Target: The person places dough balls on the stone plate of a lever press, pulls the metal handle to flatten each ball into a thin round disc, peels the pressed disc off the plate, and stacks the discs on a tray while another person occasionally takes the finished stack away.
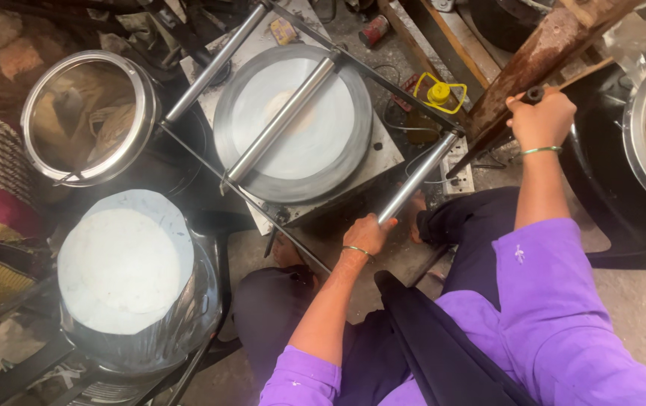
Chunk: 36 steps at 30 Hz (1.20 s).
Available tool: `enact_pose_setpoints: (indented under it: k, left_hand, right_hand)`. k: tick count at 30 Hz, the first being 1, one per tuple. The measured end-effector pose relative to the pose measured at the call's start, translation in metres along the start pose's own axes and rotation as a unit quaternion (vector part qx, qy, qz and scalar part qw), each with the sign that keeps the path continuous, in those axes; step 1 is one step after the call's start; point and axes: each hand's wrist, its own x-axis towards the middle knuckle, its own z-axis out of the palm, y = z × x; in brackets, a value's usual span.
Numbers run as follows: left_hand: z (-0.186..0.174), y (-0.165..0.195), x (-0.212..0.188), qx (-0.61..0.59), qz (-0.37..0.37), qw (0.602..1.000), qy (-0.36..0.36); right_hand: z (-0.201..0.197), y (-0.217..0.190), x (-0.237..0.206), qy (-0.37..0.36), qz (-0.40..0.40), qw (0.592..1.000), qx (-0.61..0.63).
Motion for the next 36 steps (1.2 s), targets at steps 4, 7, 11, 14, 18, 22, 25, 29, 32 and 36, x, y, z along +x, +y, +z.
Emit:
enact_pose_setpoints:
  k: [4,7,11,14,18,22,25,29,32,36]
  left_hand:
    - [0.002,0.001,0.001,-0.007,0.003,1.000,0.000]
    - [0.005,0.001,0.000,-0.010,0.005,1.000,0.004]
    - [0.009,-0.003,0.002,-0.017,0.003,1.000,0.004]
    - [0.014,-0.007,0.005,-0.016,0.017,1.000,0.018]
    - [0.019,-0.008,0.009,-0.006,0.025,0.999,0.021]
    - [0.020,-0.007,0.009,-0.013,0.027,0.999,0.022]
    - [0.019,-0.007,0.008,-0.022,0.023,0.999,0.020]
    - [0.018,-0.008,0.008,-0.017,0.022,1.000,0.015]
    - [0.021,-0.010,0.010,-0.029,0.023,0.999,0.018]
    - [0.030,-0.017,0.018,-0.012,0.039,0.999,0.032]
  right_hand:
    - [0.000,-0.001,0.000,-0.012,0.007,1.000,0.017]
    - [0.000,-0.003,-0.003,-0.016,0.001,1.000,0.015]
    - [0.001,-0.008,-0.007,-0.012,0.018,1.000,0.021]
    - [0.004,-0.010,-0.007,-0.015,0.022,0.999,0.020]
    - [0.006,-0.013,-0.007,-0.014,0.030,0.999,0.019]
    - [0.005,-0.013,-0.008,-0.015,0.018,0.999,0.023]
    - [0.004,-0.011,-0.009,-0.017,0.000,1.000,0.019]
    - [0.005,-0.007,-0.007,-0.018,-0.010,0.999,0.039]
    - [0.005,-0.002,-0.004,-0.022,-0.009,0.999,0.043]
    - [0.004,0.006,0.001,-0.038,-0.029,0.998,0.045]
